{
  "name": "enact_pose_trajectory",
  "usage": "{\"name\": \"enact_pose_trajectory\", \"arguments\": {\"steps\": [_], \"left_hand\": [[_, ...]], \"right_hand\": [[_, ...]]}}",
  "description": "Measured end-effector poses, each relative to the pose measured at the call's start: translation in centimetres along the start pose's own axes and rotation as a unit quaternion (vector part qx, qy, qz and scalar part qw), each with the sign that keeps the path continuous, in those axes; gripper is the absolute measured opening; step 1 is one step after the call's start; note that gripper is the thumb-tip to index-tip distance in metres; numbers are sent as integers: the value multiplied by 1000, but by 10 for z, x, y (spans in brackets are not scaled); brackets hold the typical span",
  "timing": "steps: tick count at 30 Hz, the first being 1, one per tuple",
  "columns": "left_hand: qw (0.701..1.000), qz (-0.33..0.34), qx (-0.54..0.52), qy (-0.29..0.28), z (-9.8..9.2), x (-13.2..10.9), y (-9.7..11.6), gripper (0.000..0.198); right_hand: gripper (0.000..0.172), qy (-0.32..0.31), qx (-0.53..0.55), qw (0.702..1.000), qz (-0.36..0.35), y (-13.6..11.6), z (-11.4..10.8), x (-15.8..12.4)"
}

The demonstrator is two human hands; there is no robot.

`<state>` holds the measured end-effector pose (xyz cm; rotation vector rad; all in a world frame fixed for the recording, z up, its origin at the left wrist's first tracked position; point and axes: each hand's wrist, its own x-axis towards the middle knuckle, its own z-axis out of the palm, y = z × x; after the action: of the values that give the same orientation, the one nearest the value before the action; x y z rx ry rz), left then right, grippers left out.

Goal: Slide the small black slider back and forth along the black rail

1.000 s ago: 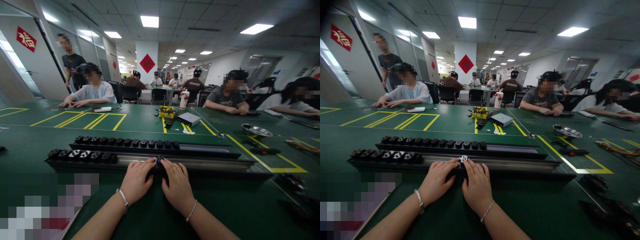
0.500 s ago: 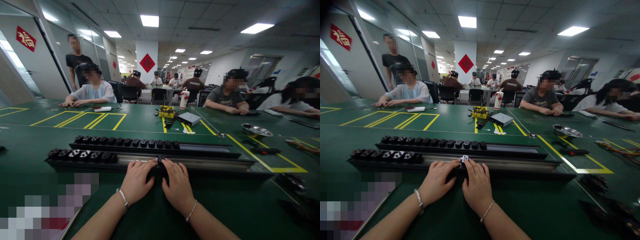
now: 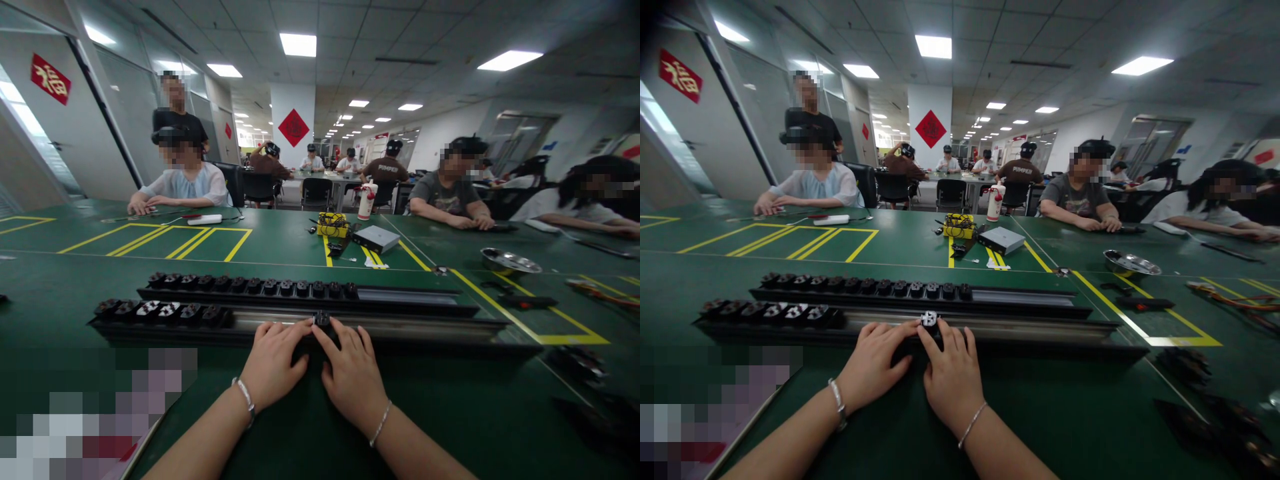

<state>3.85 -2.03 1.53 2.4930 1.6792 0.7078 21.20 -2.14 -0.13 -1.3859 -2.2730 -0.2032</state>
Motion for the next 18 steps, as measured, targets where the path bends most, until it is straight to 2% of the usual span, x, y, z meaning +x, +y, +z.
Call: {"name": "enact_pose_trajectory", "arguments": {"steps": [8, 18], "left_hand": [[1000, -5, -8, 13, 2, -1, 0, 43], [1000, -2, -10, 13, 2, 0, -1, 47]], "right_hand": [[53, -2, 20, 1000, 11, -1, -1, 0], [51, 4, 6, 1000, 13, -2, 0, 0]]}}
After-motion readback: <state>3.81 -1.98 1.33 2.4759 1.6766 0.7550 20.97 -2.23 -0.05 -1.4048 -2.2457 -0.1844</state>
